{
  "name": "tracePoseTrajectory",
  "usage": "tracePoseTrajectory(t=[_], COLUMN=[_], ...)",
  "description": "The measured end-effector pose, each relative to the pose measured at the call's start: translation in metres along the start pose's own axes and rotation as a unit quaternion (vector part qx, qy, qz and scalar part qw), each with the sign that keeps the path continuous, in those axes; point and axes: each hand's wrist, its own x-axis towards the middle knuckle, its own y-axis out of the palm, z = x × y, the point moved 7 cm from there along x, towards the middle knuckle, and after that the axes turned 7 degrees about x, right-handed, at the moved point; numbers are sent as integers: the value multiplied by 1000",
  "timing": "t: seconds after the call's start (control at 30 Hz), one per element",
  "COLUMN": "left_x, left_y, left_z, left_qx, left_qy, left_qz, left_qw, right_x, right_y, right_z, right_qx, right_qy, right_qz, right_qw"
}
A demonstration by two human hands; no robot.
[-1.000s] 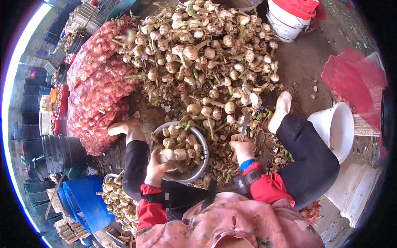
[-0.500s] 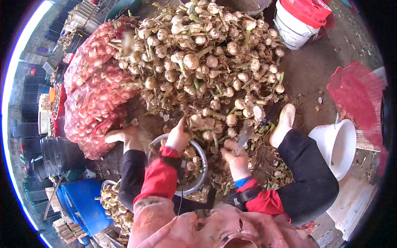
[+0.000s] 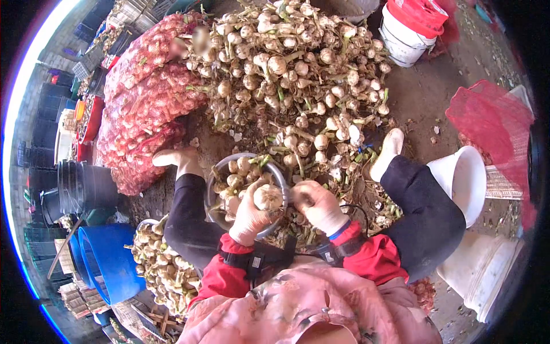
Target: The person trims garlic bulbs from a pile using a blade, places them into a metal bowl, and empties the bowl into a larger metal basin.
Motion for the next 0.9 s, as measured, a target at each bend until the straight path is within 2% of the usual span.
tracePoseTrajectory(t=[0.07, 0.1, 0.13, 0.2, 0.23, 0.33, 0.37, 0.4, 0.47, 0.5, 0.53, 0.57, 0.6, 0.67, 0.7, 0.73, 0.8, 0.83, 0.87, 0.9], left_x=[-3, -8, -8, -9, -15, -17, -23, -26, -24, -26, -36, -47, -60, -55, -49, -41, -27, -20, -19, -18], left_y=[-7, -5, -6, -7, 3, 10, 8, 9, 9, 8, 22, 35, 34, 8, 0, -12, -34, -44, -38, -32], left_z=[-6, -2, 4, 2, 3, 2, -14, -17, -6, -6, -6, -7, -35, -22, -16, -3, 12, 19, 20, 21], left_qx=[228, 143, 142, 179, -16, 14, 202, 201, 178, 310, 117, -79, 48, -72, -141, -209, -168, -147, -282, -413], left_qy=[27, -12, -11, 123, 73, 114, 161, 159, 62, 85, 63, 18, 82, 63, 69, 74, 86, 90, 91, 86], left_qz=[-26, -9, -9, -28, 2, 13, -13, -11, -1, -19, 50, 107, 89, -8, -13, -18, -77, -107, -76, -47], left_qw=[973, 990, 990, 976, 997, 993, 966, 967, 982, 947, 990, 991, 991, 995, 987, 975, 979, 979, 952, 906], right_x=[-7, -11, -13, -12, -12, -9, -9, -11, -6, -3, -1, -3, -5, 6, 10, 9, 1, 0, -5, -10], right_y=[15, 20, 25, 33, 32, 33, 33, 33, 28, 5, -19, -54, -84, -91, -84, -68, -38, -21, -6, 8], right_z=[5, 6, 5, -2, -5, -19, -22, -24, -26, -41, -59, -93, -119, -108, -109, -78, -37, -16, 0, -8], right_qx=[-239, -262, -284, -351, -351, -395, -404, -413, -414, -398, -375, -368, -361, -291, -313, -300, -240, -200, -161, -97], right_qy=[-21, -29, -37, -20, -18, 10, 10, 10, 16, 88, 158, 222, 281, 237, 105, 30, -63, -117, -169, -113], right_qz=[81, 78, 74, 102, 100, 121, 121, 124, 140, 64, -12, -79, -141, -201, -212, -208, -212, -159, -107, -60], right_qw=[967, 962, 955, 930, 931, 911, 907, 902, 900, 911, 913, 899, 878, 905, 920, 931, 945, 960, 966, 987])
